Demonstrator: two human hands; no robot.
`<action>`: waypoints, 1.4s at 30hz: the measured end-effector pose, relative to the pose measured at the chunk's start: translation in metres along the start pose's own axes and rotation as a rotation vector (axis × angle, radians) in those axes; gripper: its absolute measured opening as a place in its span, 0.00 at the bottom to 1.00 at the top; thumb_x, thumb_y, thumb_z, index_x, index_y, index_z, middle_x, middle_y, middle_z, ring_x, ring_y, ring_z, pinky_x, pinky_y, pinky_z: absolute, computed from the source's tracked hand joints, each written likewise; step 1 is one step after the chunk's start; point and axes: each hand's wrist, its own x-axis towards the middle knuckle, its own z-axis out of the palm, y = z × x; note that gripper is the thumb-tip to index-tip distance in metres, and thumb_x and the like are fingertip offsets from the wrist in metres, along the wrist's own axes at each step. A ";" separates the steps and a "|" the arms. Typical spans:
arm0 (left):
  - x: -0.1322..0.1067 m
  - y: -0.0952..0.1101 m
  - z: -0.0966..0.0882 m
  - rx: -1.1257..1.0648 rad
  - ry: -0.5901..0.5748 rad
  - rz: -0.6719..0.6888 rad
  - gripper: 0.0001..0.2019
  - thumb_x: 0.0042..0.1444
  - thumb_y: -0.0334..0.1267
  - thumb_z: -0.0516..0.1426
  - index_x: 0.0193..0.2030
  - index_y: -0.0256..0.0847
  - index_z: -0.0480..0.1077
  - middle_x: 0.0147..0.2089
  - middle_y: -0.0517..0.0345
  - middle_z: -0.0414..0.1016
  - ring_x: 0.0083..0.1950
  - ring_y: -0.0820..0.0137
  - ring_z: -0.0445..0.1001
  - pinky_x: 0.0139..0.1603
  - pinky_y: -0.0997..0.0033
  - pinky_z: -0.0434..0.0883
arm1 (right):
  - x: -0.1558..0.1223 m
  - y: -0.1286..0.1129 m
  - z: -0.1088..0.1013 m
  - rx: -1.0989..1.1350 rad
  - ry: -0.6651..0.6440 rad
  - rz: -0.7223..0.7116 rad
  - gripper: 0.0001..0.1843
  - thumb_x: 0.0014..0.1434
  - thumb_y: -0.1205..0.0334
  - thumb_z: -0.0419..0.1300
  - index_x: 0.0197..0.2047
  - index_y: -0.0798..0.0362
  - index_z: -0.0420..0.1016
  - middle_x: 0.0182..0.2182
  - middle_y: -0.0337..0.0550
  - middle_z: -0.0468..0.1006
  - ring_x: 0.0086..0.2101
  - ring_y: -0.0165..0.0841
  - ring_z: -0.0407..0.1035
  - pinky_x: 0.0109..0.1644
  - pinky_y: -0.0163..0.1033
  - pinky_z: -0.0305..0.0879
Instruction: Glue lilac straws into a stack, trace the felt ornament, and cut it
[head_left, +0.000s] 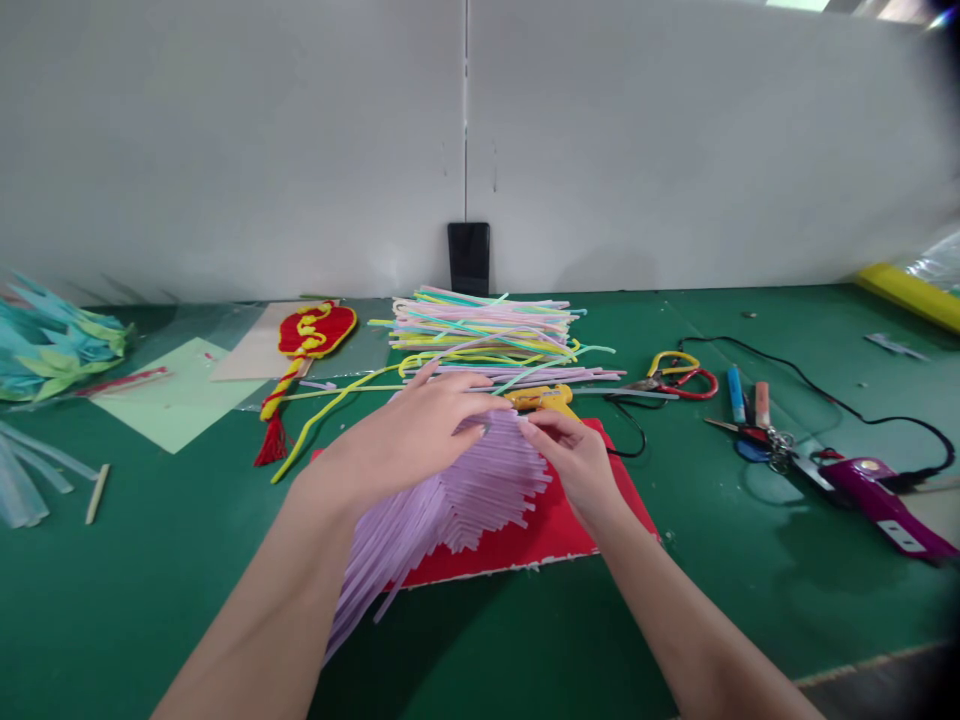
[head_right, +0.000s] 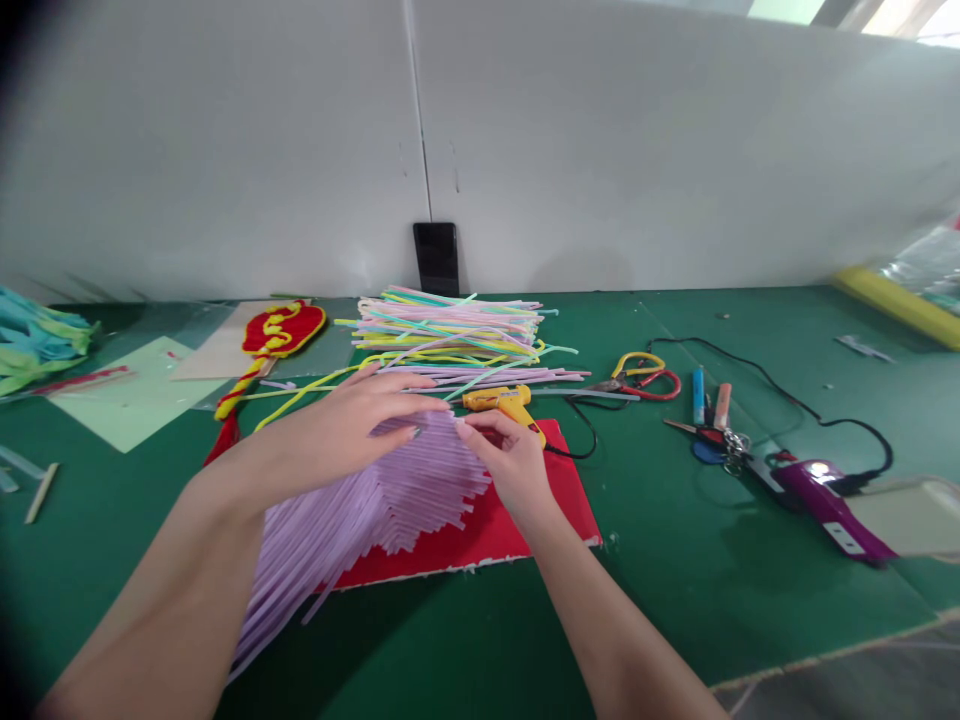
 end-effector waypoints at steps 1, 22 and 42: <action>0.000 0.000 0.000 -0.003 -0.001 -0.010 0.19 0.64 0.36 0.47 0.58 0.55 0.67 0.66 0.65 0.62 0.68 0.65 0.57 0.68 0.53 0.53 | 0.000 0.000 0.000 -0.007 0.003 -0.004 0.10 0.47 0.52 0.68 0.30 0.48 0.80 0.30 0.39 0.79 0.33 0.33 0.71 0.39 0.40 0.67; 0.000 0.008 -0.004 -0.013 0.034 0.051 0.19 0.65 0.37 0.48 0.60 0.55 0.66 0.67 0.66 0.60 0.67 0.65 0.58 0.68 0.58 0.54 | 0.002 0.004 -0.002 -0.027 -0.005 -0.039 0.12 0.48 0.50 0.68 0.31 0.48 0.80 0.31 0.40 0.80 0.35 0.35 0.73 0.42 0.42 0.69; 0.003 0.000 -0.006 0.001 -0.010 0.057 0.20 0.63 0.35 0.49 0.59 0.56 0.67 0.54 0.62 0.73 0.55 0.66 0.69 0.54 0.65 0.65 | 0.002 0.008 -0.001 0.125 0.013 0.063 0.11 0.46 0.52 0.70 0.31 0.47 0.81 0.31 0.39 0.80 0.34 0.32 0.71 0.41 0.39 0.67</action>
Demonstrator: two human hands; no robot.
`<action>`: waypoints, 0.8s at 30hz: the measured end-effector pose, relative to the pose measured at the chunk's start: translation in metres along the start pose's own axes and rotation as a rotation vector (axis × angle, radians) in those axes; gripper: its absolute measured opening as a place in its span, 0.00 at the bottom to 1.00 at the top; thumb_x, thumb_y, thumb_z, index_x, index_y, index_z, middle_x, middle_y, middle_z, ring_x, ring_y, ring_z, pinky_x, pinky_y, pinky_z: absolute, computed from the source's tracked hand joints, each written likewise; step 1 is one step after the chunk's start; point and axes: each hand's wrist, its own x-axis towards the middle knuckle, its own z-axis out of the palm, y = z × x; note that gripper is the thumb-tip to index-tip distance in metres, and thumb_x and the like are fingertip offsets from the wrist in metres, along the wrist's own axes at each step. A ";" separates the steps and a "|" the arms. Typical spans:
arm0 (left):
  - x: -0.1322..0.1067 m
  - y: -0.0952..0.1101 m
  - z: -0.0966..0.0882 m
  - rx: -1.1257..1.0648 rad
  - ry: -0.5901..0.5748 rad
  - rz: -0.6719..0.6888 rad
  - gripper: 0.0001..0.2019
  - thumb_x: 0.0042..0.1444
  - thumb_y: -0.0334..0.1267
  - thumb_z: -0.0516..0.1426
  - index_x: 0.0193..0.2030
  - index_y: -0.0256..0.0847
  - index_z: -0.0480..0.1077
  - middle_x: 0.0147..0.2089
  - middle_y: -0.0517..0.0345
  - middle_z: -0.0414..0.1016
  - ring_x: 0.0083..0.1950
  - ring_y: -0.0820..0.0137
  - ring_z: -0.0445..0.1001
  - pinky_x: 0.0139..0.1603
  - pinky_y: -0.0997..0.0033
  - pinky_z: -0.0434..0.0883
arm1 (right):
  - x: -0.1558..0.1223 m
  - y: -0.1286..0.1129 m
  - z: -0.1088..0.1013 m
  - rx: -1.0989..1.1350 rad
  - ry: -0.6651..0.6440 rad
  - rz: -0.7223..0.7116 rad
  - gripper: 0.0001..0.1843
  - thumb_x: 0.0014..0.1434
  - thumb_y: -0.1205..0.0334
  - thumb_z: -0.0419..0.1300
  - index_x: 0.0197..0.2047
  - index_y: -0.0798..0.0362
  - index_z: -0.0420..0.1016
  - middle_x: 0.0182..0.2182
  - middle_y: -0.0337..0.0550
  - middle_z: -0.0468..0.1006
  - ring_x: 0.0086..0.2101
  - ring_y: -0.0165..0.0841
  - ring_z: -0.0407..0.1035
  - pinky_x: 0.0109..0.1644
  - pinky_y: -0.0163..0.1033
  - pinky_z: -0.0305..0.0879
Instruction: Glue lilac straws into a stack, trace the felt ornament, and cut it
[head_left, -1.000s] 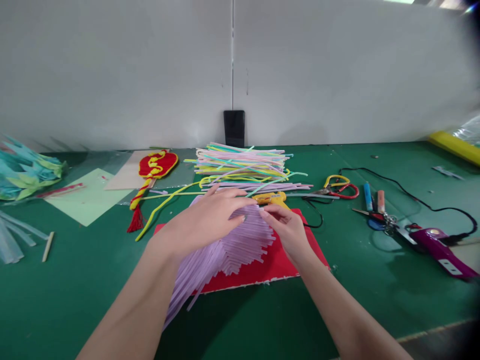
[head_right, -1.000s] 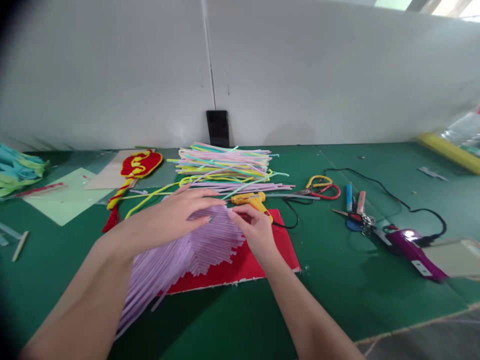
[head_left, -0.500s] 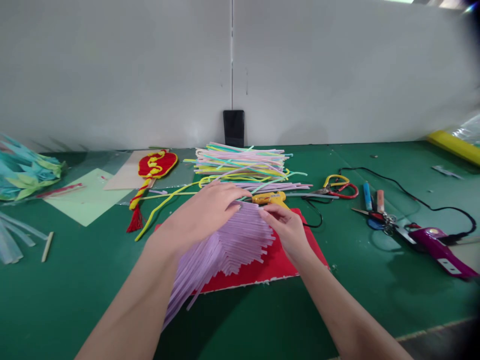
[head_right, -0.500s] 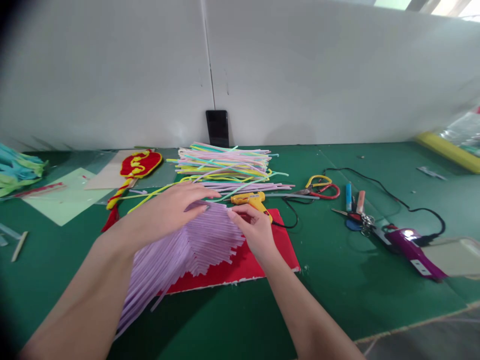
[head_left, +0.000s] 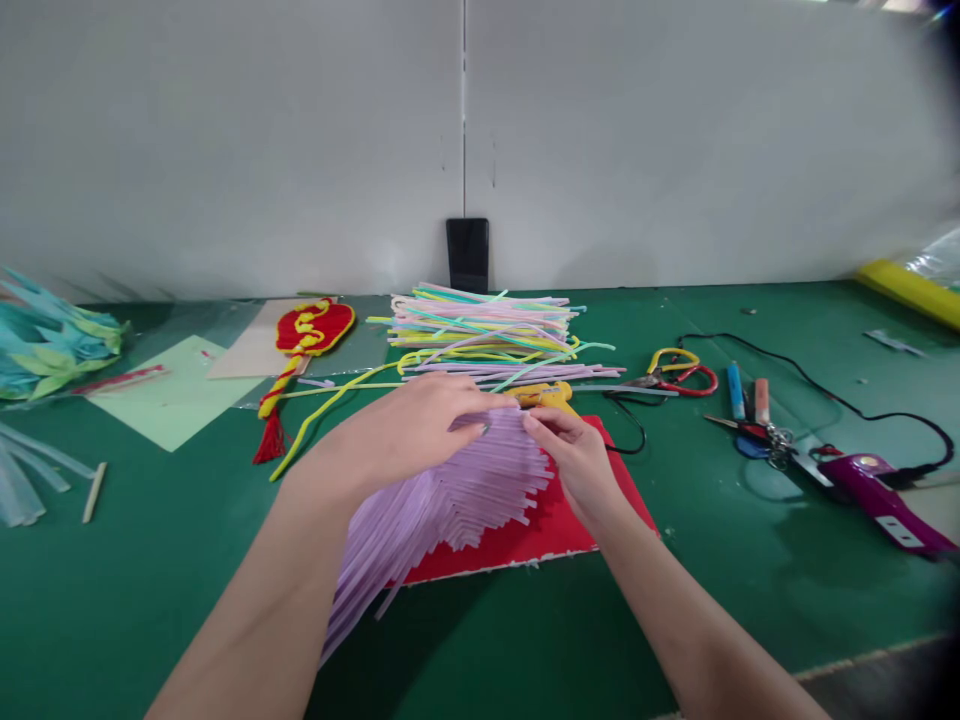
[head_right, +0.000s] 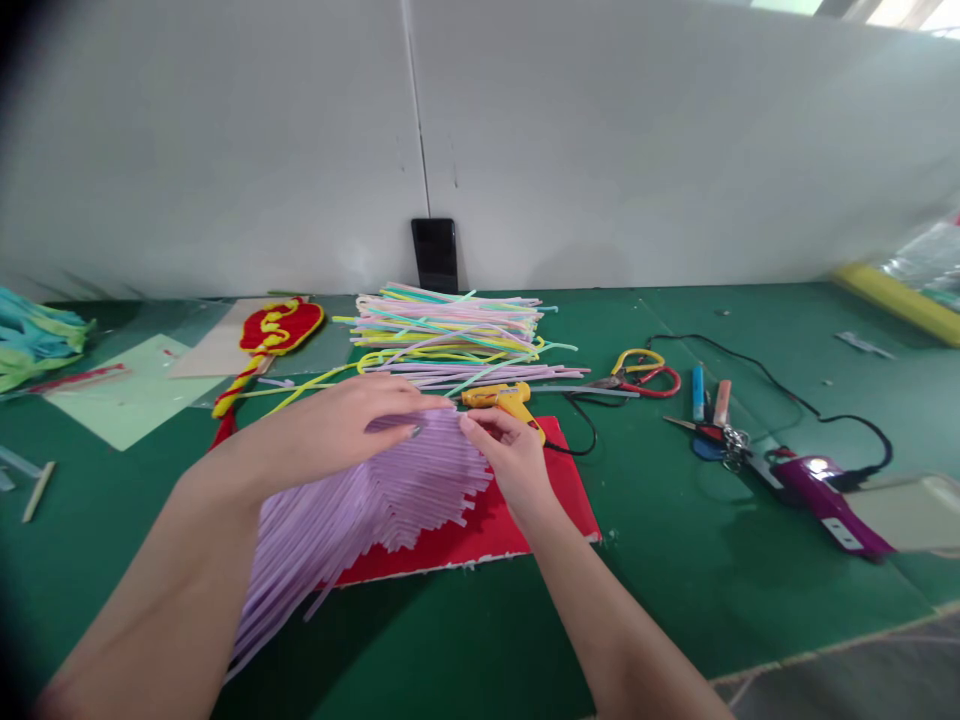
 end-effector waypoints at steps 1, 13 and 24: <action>0.000 0.000 0.000 0.006 -0.002 -0.001 0.20 0.63 0.36 0.48 0.59 0.57 0.67 0.53 0.62 0.73 0.55 0.65 0.70 0.53 0.65 0.66 | 0.000 0.000 0.000 -0.010 0.004 0.001 0.11 0.46 0.51 0.70 0.31 0.48 0.81 0.31 0.39 0.80 0.34 0.33 0.71 0.41 0.39 0.67; -0.003 -0.001 0.004 0.019 -0.018 -0.051 0.20 0.64 0.39 0.47 0.60 0.62 0.65 0.48 0.60 0.73 0.50 0.64 0.72 0.46 0.66 0.68 | 0.000 -0.001 0.000 -0.050 0.009 0.007 0.13 0.46 0.50 0.70 0.32 0.47 0.81 0.30 0.39 0.79 0.32 0.33 0.70 0.38 0.40 0.68; -0.003 0.002 0.002 -0.008 -0.018 -0.066 0.21 0.62 0.38 0.47 0.59 0.63 0.65 0.46 0.62 0.73 0.49 0.66 0.72 0.45 0.68 0.67 | -0.001 -0.002 0.001 -0.070 0.019 -0.001 0.13 0.45 0.49 0.70 0.32 0.48 0.81 0.30 0.39 0.80 0.32 0.33 0.70 0.38 0.39 0.67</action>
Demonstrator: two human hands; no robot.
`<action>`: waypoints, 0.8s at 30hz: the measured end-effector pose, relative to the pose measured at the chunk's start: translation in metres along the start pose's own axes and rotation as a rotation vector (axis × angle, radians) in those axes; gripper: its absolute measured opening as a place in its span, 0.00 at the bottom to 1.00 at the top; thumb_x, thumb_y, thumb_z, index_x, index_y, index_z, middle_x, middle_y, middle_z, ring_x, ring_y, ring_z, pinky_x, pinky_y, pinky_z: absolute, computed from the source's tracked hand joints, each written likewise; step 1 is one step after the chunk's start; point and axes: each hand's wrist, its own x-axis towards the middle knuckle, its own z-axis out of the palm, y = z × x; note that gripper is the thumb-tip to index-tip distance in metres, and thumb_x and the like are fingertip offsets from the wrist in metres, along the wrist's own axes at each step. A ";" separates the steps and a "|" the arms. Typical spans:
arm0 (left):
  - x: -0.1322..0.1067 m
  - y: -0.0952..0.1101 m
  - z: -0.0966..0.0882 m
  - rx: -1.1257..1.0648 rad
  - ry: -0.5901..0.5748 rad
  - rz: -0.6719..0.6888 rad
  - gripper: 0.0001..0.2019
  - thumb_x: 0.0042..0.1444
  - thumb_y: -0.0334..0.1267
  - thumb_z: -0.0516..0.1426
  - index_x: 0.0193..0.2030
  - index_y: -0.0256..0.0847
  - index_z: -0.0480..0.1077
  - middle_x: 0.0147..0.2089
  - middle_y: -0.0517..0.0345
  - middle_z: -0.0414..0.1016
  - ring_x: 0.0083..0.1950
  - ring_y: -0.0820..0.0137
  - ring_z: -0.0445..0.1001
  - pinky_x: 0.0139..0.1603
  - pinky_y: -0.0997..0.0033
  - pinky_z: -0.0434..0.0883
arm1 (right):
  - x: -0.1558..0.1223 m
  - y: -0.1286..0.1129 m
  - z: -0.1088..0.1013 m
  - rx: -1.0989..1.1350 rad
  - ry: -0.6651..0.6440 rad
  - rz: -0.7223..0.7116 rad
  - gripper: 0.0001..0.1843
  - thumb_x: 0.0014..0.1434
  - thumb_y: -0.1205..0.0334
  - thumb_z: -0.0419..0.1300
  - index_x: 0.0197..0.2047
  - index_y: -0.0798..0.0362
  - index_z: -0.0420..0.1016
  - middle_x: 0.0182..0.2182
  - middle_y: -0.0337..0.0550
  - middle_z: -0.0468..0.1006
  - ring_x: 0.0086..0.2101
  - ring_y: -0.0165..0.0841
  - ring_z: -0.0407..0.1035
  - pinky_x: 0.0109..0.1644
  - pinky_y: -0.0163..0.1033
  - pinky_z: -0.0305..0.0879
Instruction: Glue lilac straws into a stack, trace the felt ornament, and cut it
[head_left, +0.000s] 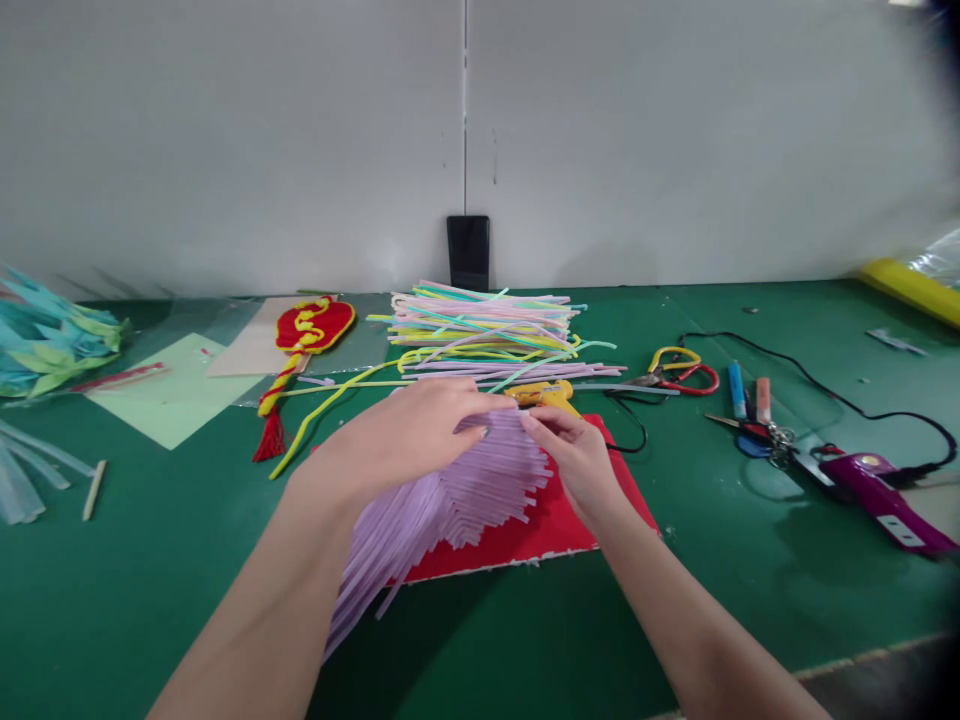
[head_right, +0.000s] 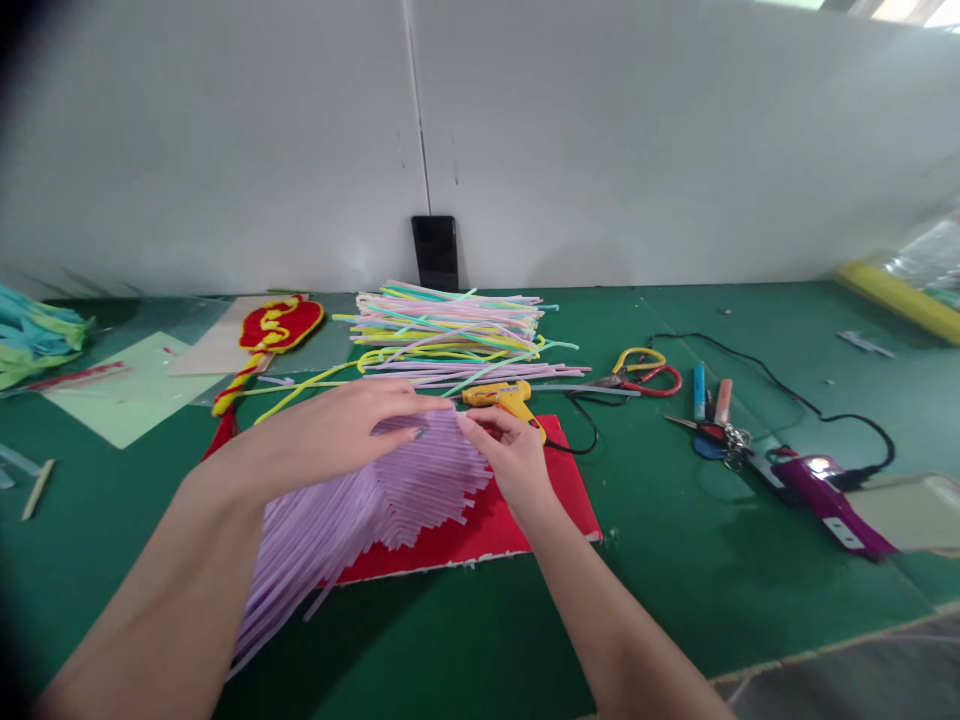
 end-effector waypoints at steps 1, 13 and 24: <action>0.000 0.000 0.000 -0.004 0.003 -0.001 0.21 0.62 0.38 0.47 0.59 0.62 0.66 0.47 0.62 0.73 0.50 0.66 0.71 0.46 0.68 0.67 | 0.000 0.000 0.000 -0.004 0.004 -0.001 0.13 0.45 0.49 0.70 0.31 0.48 0.81 0.30 0.40 0.80 0.32 0.33 0.71 0.38 0.40 0.67; 0.000 0.000 0.001 -0.007 0.011 -0.003 0.20 0.62 0.38 0.48 0.58 0.64 0.66 0.46 0.64 0.73 0.49 0.66 0.72 0.44 0.69 0.66 | 0.001 -0.001 0.001 0.002 0.004 -0.008 0.13 0.45 0.49 0.70 0.31 0.47 0.81 0.32 0.40 0.81 0.35 0.35 0.72 0.42 0.42 0.69; -0.001 0.000 0.000 -0.024 0.050 -0.005 0.22 0.62 0.38 0.49 0.62 0.56 0.63 0.59 0.64 0.70 0.58 0.66 0.69 0.55 0.67 0.66 | 0.001 0.000 0.000 0.024 0.005 -0.001 0.12 0.44 0.50 0.70 0.31 0.47 0.81 0.31 0.40 0.80 0.34 0.34 0.71 0.41 0.41 0.68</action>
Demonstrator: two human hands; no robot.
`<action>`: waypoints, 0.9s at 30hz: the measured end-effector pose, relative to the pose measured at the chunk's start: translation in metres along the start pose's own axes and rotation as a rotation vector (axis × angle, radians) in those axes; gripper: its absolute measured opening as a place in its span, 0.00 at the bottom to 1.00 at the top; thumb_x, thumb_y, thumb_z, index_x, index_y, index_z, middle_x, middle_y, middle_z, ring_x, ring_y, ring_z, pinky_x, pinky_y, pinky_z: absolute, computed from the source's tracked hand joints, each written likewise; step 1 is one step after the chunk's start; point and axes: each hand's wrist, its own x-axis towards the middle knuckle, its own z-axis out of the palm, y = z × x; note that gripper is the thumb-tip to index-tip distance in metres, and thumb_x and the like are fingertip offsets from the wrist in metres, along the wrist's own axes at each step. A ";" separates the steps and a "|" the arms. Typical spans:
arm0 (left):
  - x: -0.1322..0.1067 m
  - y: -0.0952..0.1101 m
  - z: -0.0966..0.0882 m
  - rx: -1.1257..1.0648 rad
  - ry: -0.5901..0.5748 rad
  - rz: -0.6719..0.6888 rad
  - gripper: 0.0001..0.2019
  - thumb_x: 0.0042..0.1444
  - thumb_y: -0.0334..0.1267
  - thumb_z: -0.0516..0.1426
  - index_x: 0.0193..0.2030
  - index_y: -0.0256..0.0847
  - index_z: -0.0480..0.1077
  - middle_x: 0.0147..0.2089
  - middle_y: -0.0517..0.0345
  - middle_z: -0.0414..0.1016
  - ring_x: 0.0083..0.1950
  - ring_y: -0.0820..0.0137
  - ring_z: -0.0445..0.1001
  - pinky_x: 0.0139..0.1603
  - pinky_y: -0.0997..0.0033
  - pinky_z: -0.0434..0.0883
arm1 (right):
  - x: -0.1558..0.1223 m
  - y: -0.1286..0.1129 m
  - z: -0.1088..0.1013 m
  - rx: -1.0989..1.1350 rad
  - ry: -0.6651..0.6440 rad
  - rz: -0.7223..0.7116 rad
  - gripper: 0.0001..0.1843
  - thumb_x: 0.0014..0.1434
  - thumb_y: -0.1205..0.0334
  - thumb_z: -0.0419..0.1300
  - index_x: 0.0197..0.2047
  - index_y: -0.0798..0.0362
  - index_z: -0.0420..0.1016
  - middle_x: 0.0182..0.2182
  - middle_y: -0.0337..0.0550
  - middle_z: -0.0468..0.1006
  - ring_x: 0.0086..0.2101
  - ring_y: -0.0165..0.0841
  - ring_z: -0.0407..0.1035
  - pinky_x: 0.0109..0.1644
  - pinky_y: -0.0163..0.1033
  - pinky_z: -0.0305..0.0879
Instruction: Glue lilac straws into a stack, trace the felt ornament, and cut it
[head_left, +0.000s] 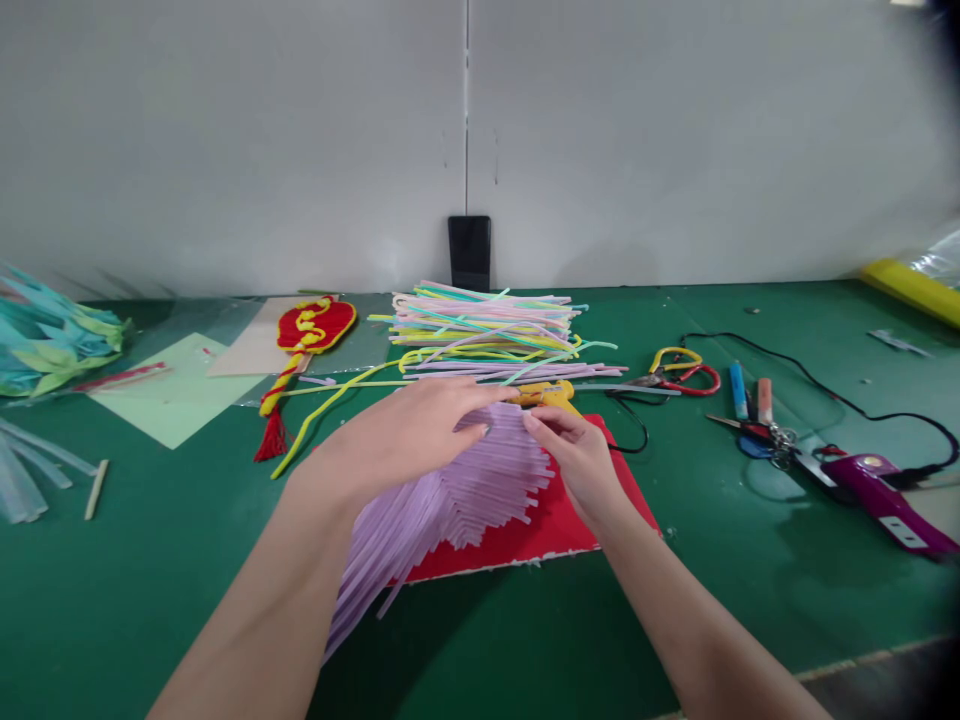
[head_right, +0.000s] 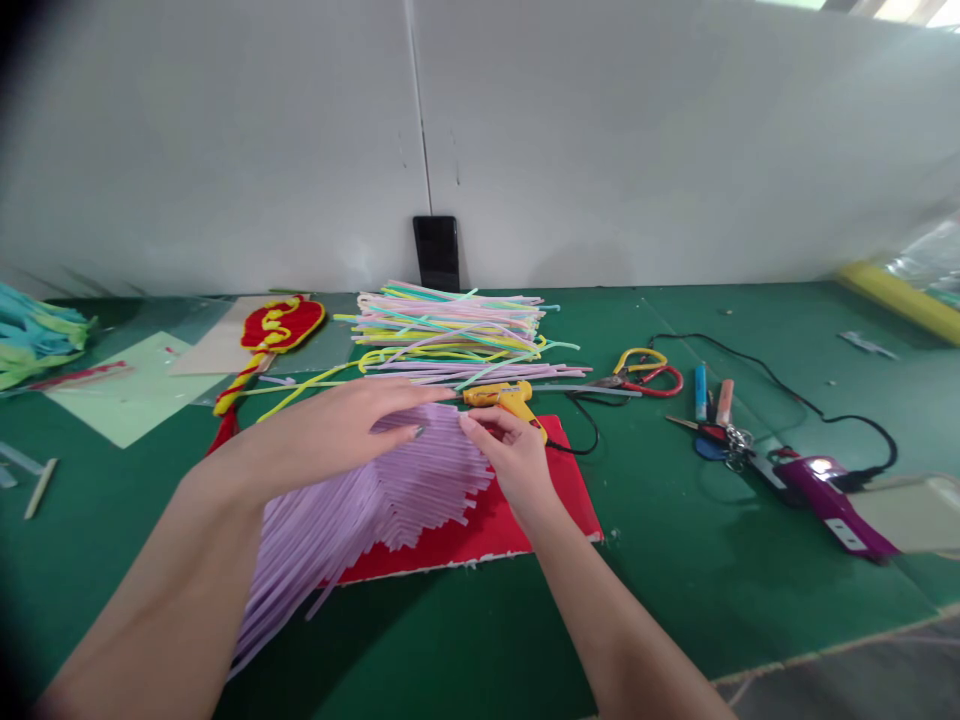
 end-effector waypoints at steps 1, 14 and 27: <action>0.000 -0.001 0.000 -0.005 0.020 -0.017 0.22 0.62 0.38 0.49 0.63 0.54 0.62 0.61 0.64 0.69 0.59 0.65 0.68 0.58 0.66 0.64 | 0.000 0.000 0.000 -0.004 0.002 0.000 0.13 0.44 0.50 0.70 0.31 0.47 0.81 0.32 0.40 0.80 0.34 0.34 0.71 0.41 0.41 0.68; 0.000 -0.005 -0.002 -0.009 -0.012 0.001 0.19 0.65 0.38 0.47 0.59 0.60 0.66 0.59 0.68 0.71 0.57 0.67 0.70 0.56 0.67 0.65 | 0.001 0.001 0.001 0.052 0.041 0.064 0.13 0.42 0.50 0.71 0.31 0.48 0.81 0.30 0.39 0.80 0.33 0.32 0.71 0.41 0.40 0.68; 0.001 -0.001 0.005 0.046 -0.023 -0.045 0.19 0.64 0.39 0.48 0.61 0.50 0.65 0.62 0.60 0.68 0.61 0.63 0.67 0.57 0.63 0.66 | -0.001 -0.002 0.001 -0.035 0.021 0.015 0.13 0.44 0.50 0.70 0.31 0.48 0.81 0.30 0.39 0.80 0.32 0.32 0.70 0.37 0.39 0.67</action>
